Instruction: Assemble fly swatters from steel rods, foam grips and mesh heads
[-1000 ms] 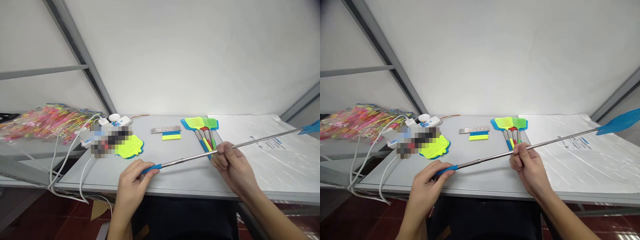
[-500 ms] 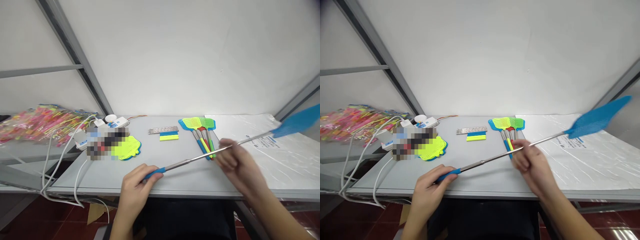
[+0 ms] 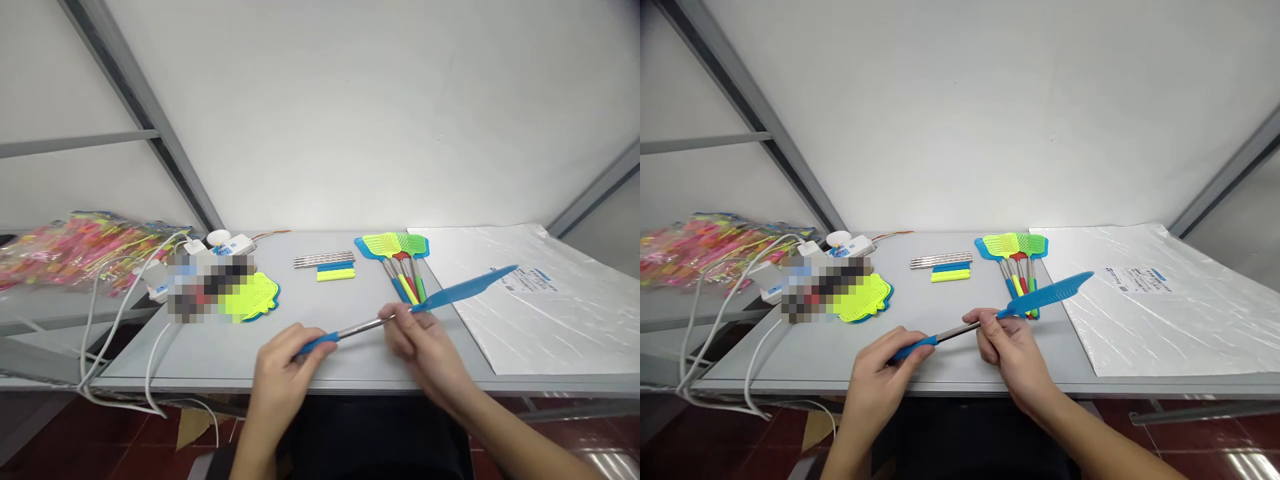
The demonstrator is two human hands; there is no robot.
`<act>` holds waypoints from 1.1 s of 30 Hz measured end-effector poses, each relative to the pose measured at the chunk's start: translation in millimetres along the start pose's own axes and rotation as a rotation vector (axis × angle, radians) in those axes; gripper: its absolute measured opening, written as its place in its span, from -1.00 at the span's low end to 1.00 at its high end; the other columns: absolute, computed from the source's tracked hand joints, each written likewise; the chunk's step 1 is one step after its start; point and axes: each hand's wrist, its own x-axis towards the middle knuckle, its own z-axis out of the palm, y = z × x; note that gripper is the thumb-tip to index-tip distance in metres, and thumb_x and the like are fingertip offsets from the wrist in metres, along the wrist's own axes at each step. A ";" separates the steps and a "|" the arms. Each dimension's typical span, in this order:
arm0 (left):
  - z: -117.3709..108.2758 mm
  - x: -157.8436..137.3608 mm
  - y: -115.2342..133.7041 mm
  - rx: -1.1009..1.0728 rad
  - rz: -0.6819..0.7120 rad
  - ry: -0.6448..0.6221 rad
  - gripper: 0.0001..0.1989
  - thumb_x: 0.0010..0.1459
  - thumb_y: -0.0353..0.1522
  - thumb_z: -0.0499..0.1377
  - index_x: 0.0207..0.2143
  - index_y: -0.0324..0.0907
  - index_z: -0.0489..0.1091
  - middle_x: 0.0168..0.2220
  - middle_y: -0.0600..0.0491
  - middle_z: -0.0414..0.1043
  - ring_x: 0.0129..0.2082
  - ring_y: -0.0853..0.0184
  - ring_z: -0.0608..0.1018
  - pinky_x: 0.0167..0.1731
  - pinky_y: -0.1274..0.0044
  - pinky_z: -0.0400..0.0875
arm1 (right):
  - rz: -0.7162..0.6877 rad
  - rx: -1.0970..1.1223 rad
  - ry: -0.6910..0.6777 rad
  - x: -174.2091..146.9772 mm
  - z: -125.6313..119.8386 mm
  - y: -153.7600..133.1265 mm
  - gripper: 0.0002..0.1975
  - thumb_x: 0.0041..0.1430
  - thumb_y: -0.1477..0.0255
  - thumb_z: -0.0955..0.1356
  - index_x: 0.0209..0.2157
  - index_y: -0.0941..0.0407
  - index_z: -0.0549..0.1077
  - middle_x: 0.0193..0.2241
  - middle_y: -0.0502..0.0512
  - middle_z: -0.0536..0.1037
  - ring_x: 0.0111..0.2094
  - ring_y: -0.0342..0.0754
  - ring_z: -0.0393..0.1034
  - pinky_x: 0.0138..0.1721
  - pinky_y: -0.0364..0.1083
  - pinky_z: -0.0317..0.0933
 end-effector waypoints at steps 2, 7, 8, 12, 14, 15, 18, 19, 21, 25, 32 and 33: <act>8.0 -0.4 6.6 -0.036 -0.004 -0.009 -0.92 0.19 -0.32 0.23 -0.33 -0.12 0.49 -0.47 0.15 0.43 -0.49 0.44 0.43 -0.45 0.60 0.28 | 0.052 -0.035 -0.032 -5.8 8.4 5.9 -0.68 0.29 0.19 0.30 -0.20 0.17 0.49 -0.70 -0.15 0.05 -0.60 -0.21 -0.12 -0.53 -0.11 -0.20; -4.5 -3.0 -3.5 -0.021 -0.050 0.057 -0.92 0.17 -0.31 0.25 -0.34 -0.11 0.51 -0.43 0.13 0.49 -0.44 0.41 0.48 -0.41 0.60 0.32 | 0.279 0.079 -0.179 -1.7 -4.0 1.1 -0.70 0.22 0.22 0.37 -0.11 0.12 0.42 -0.66 -0.18 0.04 -0.61 -0.23 -0.21 -0.56 -0.14 -0.28; -10.2 -3.8 -7.9 -0.011 -0.066 0.080 -0.92 0.16 -0.31 0.25 -0.34 -0.11 0.52 -0.42 0.13 0.50 -0.42 0.40 0.49 -0.40 0.60 0.33 | 0.293 0.125 -0.183 2.1 -10.5 -1.4 -0.71 0.18 0.21 0.40 -0.16 0.10 0.42 -0.64 -0.17 0.04 -0.61 -0.24 -0.21 -0.57 -0.15 -0.29; -26.8 -5.4 -19.7 -0.002 -0.118 0.114 -0.91 0.12 -0.29 0.27 -0.36 -0.10 0.54 -0.37 0.12 0.55 -0.37 0.36 0.53 -0.35 0.61 0.38 | 0.120 0.197 -0.072 16.3 -35.1 -13.1 -0.65 0.05 0.15 0.47 -0.39 0.08 0.31 -0.56 -0.13 0.10 -0.58 -0.23 -0.15 -0.58 -0.17 -0.25; -28.4 -4.4 -19.7 -0.008 -0.129 0.089 -0.89 0.12 -0.28 0.27 -0.37 -0.11 0.54 -0.37 0.12 0.56 -0.36 0.35 0.54 -0.33 0.61 0.40 | 0.027 0.122 -0.029 18.3 -40.6 -16.6 -0.63 0.07 0.18 0.46 -0.47 0.08 0.24 -0.59 -0.15 0.05 -0.59 -0.22 -0.15 -0.57 -0.15 -0.21; -27.7 -3.6 -18.6 -0.008 -0.132 0.076 -0.88 0.12 -0.27 0.26 -0.38 -0.11 0.54 -0.37 0.11 0.56 -0.36 0.35 0.55 -0.33 0.61 0.40 | -0.009 0.078 -0.001 17.7 -41.1 -16.8 -0.61 0.10 0.20 0.45 -0.50 0.08 0.21 -0.61 -0.16 0.00 -0.59 -0.22 -0.16 -0.56 -0.14 -0.20; -22.6 -1.6 -14.0 0.010 -0.141 0.043 -0.85 0.15 -0.26 0.24 -0.39 -0.12 0.54 -0.36 0.11 0.57 -0.36 0.35 0.55 -0.34 0.61 0.40 | -0.065 -0.014 0.062 12.6 -36.6 -12.1 -0.57 0.14 0.24 0.43 -0.55 0.08 0.12 -0.63 -0.17 -0.05 -0.60 -0.22 -0.18 -0.55 -0.12 -0.22; -20.5 -1.5 -12.9 0.017 -0.143 0.035 -0.84 0.15 -0.26 0.23 -0.39 -0.13 0.54 -0.36 0.10 0.57 -0.35 0.34 0.55 -0.34 0.61 0.40 | -0.071 -0.031 0.065 10.7 -34.1 -9.7 -0.55 0.15 0.25 0.43 -0.56 0.07 0.09 -0.63 -0.17 -0.05 -0.60 -0.23 -0.17 -0.55 -0.12 -0.23; -16.5 -1.9 -12.0 0.025 -0.141 0.025 -0.83 0.16 -0.24 0.22 -0.38 -0.13 0.54 -0.36 0.10 0.57 -0.35 0.34 0.55 -0.35 0.61 0.39 | -0.083 -0.065 0.070 8.0 -29.4 -5.4 -0.54 0.15 0.26 0.42 -0.56 0.07 0.07 -0.63 -0.16 -0.04 -0.60 -0.23 -0.17 -0.54 -0.11 -0.25; -12.5 0.2 -13.0 0.041 -0.175 0.047 -0.79 0.17 -0.20 0.20 -0.35 -0.13 0.54 -0.31 0.09 0.57 -0.30 0.31 0.54 -0.32 0.59 0.37 | -0.127 -0.099 0.134 8.9 -25.7 -4.9 -0.54 0.16 0.26 0.42 -0.55 0.07 0.06 -0.62 -0.16 -0.03 -0.59 -0.23 -0.16 -0.54 -0.10 -0.25; -3.2 22.0 5.5 -0.131 -0.326 -0.271 -0.71 0.27 -0.13 0.07 -0.15 -0.08 0.45 -0.22 0.09 0.51 -0.16 0.28 0.49 -0.17 0.56 0.32 | -0.031 -0.230 0.066 22.2 -36.3 -28.4 -0.57 0.23 0.16 0.33 -0.55 0.08 0.10 -0.64 -0.15 0.03 -0.59 -0.21 -0.10 -0.55 -0.13 -0.12; 4.5 23.4 12.8 -0.191 -0.332 -0.315 -0.70 0.30 -0.13 0.03 -0.09 -0.08 0.42 -0.23 0.09 0.49 -0.16 0.29 0.48 -0.16 0.55 0.31 | -0.049 -0.264 0.061 22.3 -35.6 -31.6 -0.62 0.25 0.15 0.30 -0.50 0.08 0.17 -0.62 -0.14 0.08 -0.58 -0.20 -0.04 -0.54 -0.14 -0.07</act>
